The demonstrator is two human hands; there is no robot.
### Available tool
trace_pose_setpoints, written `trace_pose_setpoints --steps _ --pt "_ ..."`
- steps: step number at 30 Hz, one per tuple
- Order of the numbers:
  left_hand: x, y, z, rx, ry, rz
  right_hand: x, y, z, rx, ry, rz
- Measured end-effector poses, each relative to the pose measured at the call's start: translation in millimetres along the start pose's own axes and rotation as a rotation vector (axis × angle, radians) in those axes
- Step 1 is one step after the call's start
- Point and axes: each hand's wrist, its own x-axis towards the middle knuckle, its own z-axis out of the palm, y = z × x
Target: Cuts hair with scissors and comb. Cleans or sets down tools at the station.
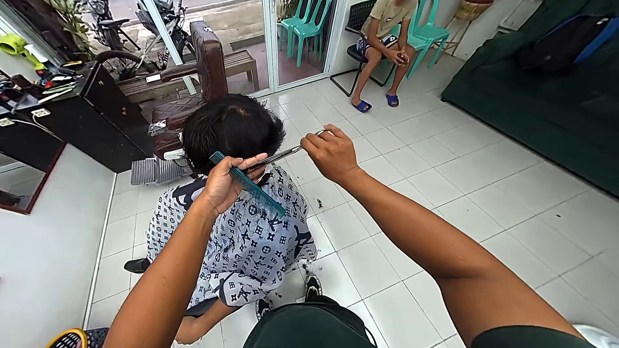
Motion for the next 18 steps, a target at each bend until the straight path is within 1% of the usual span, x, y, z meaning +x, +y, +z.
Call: trace_pose_setpoints --steps 5,8,10,11,12,13,14,15,16,17,18 --pt "0.2 0.7 -0.1 -0.026 -0.021 -0.008 6.3 -19.9 6.7 0.04 0.038 -0.019" --pt "1.9 -0.8 -1.6 -0.033 -0.043 0.008 -2.1 -17.3 5.8 0.067 0.041 -0.035" --pt "0.4 -5.9 -4.4 0.0 -0.041 0.046 -15.0 -12.1 3.2 0.12 0.058 0.013" --pt "-3.3 -10.5 -6.5 0.084 -0.03 0.063 -23.3 -10.2 0.8 0.192 0.059 0.077" --pt "-9.9 -17.2 -11.0 0.219 -0.036 0.07 -31.5 -9.1 -3.1 0.29 0.041 0.178" --pt "-19.4 -26.2 -18.6 0.364 -0.064 0.05 -38.7 -8.8 -7.9 0.422 0.011 0.312" --pt "-31.1 -33.9 -28.2 0.469 -0.134 -0.008 -43.8 -9.4 -12.6 0.575 -0.016 0.462" --pt "-42.9 -37.4 -36.3 0.52 -0.222 -0.069 -46.0 -10.8 -15.7 0.732 -0.036 0.609" --pt "-52.3 -37.1 -41.5 0.513 -0.296 -0.087 -45.3 -14.4 -17.8 0.881 -0.055 0.727" --pt "-58.9 -33.4 -42.7 0.465 -0.334 -0.037 -40.3 -21.6 -19.9 0.985 -0.066 0.8" --pt "-62.7 -26.3 -38.8 0.409 -0.321 0.069 -30.9 -32.3 -23.1 1.054 -0.08 0.816"
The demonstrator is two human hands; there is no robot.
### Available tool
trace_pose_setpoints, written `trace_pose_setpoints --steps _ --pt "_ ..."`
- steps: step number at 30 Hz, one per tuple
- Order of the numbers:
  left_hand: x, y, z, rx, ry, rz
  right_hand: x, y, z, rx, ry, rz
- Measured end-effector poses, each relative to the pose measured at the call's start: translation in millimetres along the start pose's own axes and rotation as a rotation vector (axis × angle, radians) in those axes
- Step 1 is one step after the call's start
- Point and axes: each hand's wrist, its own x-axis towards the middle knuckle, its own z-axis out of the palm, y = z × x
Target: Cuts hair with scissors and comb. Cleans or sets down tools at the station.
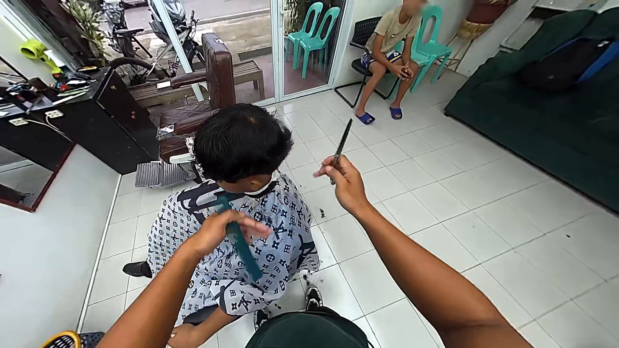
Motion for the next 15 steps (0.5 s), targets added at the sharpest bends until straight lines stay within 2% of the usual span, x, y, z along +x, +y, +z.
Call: trace_pose_setpoints --steps 4,6,7,9,11,13,15 --pt "31.0 45.1 12.4 -0.101 0.403 0.455 4.0 -73.4 47.6 0.305 -0.349 -0.06" --pt "45.7 62.2 10.1 -0.145 0.54 0.575 14.4 -110.3 62.7 0.454 -0.538 -0.075" --pt "48.1 65.5 4.1 -0.173 0.586 0.608 23.3 -123.6 65.5 0.415 -0.569 -0.123" --pt "40.3 62.6 -16.6 -0.167 0.69 0.613 51.0 -137.3 62.7 0.176 -0.471 -0.271" --pt "22.5 49.9 -40.6 -0.114 0.822 0.565 85.0 -134.8 51.8 -0.154 -0.29 -0.393" --pt "4.2 29.3 -57.7 -0.03 0.939 0.513 109.0 -128.5 40.8 -0.345 -0.228 -0.338" --pt "-11.5 2.9 -70.6 0.128 0.987 0.48 113.0 -121.3 34.5 -0.418 -0.288 -0.291"
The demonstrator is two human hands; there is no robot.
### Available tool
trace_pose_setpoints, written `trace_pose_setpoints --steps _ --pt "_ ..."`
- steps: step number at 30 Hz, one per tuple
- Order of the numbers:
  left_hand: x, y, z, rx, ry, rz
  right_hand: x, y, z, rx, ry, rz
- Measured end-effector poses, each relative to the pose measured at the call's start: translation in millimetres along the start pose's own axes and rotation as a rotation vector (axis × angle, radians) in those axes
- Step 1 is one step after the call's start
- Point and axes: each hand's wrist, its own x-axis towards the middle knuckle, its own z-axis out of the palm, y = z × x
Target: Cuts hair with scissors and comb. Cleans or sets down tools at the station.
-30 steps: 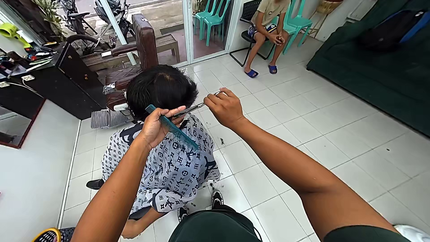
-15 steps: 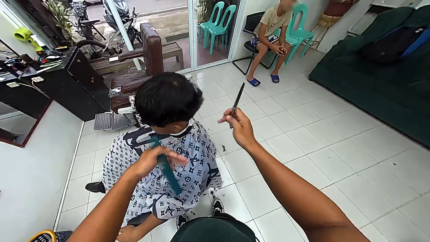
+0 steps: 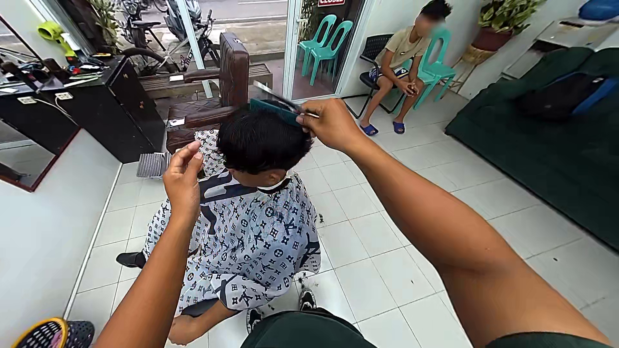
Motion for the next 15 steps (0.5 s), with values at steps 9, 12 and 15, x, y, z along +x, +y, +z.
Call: trace_pose_setpoints --steps 9,12,15 --pt "-19.6 -35.4 -27.8 0.219 -0.204 0.167 -34.2 14.5 10.6 -0.243 -0.077 -0.525" --pt "-16.8 -31.5 -23.2 0.18 -0.283 0.242 -36.3 16.5 8.5 -0.252 -0.121 -0.574" --pt "-11.6 -26.4 -18.1 0.147 -0.347 0.279 -39.0 19.7 7.9 -0.238 -0.165 -0.604"
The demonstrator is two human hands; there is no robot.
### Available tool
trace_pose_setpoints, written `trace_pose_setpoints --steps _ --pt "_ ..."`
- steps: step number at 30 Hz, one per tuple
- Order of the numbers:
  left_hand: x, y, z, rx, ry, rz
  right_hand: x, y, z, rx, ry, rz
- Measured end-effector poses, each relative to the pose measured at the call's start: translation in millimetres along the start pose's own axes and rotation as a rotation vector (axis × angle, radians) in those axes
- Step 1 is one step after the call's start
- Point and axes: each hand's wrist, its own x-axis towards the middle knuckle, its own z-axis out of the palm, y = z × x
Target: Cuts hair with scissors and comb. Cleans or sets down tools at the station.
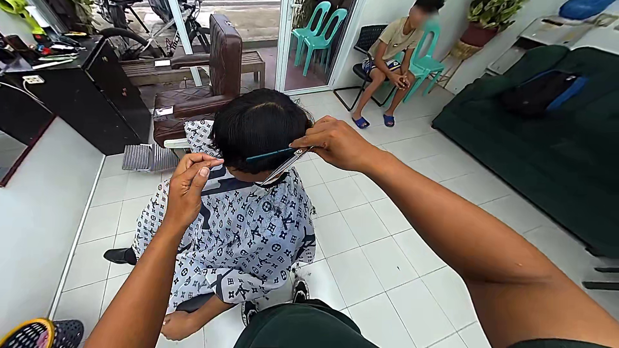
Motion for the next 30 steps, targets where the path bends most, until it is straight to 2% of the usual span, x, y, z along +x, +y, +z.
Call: trace_pose_setpoints --steps 4,7,9,11,15,18,20,22,23,25,26,28,30 --pt "12.1 -0.8 2.0 -0.129 -0.275 -0.104 -3.9 1.5 0.1 0.032 -0.022 0.016" --pt "21.6 -3.7 17.7 -0.465 -0.467 -0.236 -2.3 1.2 -4.4 0.113 -0.045 0.074" --pt "29.0 -1.1 35.5 -0.697 -0.497 -0.278 -1.5 2.4 -5.8 0.159 -0.054 0.087" --pt "38.0 1.6 51.3 -0.822 -0.526 -0.272 -1.6 3.3 -4.3 0.173 -0.053 0.096" --pt "45.4 -2.7 74.1 -0.846 -0.529 -0.317 -7.9 6.4 6.5 0.044 0.006 0.055" --pt "43.2 0.9 77.9 -0.827 -0.494 -0.405 -17.0 2.6 19.3 -0.081 0.072 0.025" --pt "41.5 3.7 76.8 -0.824 -0.477 -0.462 -27.0 -3.5 28.0 -0.069 0.094 0.041" --pt "39.8 2.6 75.2 -0.816 -0.473 -0.473 -41.3 -16.2 38.9 0.13 0.116 0.141" --pt "39.0 2.0 74.8 -0.814 -0.469 -0.468 -48.2 -26.3 47.6 0.322 0.165 0.244" --pt "37.6 0.1 76.2 -0.808 -0.435 -0.458 -49.1 -54.2 70.9 0.763 0.381 0.555" --pt "37.0 0.6 78.3 -0.801 -0.407 -0.471 -41.5 -68.3 80.9 0.892 0.471 0.697" --pt "36.7 8.4 82.7 -0.759 -0.34 -0.529 -26.5 -88.6 95.3 0.95 0.44 0.825" --pt "38.5 18.6 86.2 -0.734 -0.262 -0.617 -21.5 -96.9 100.6 0.892 0.293 0.793"
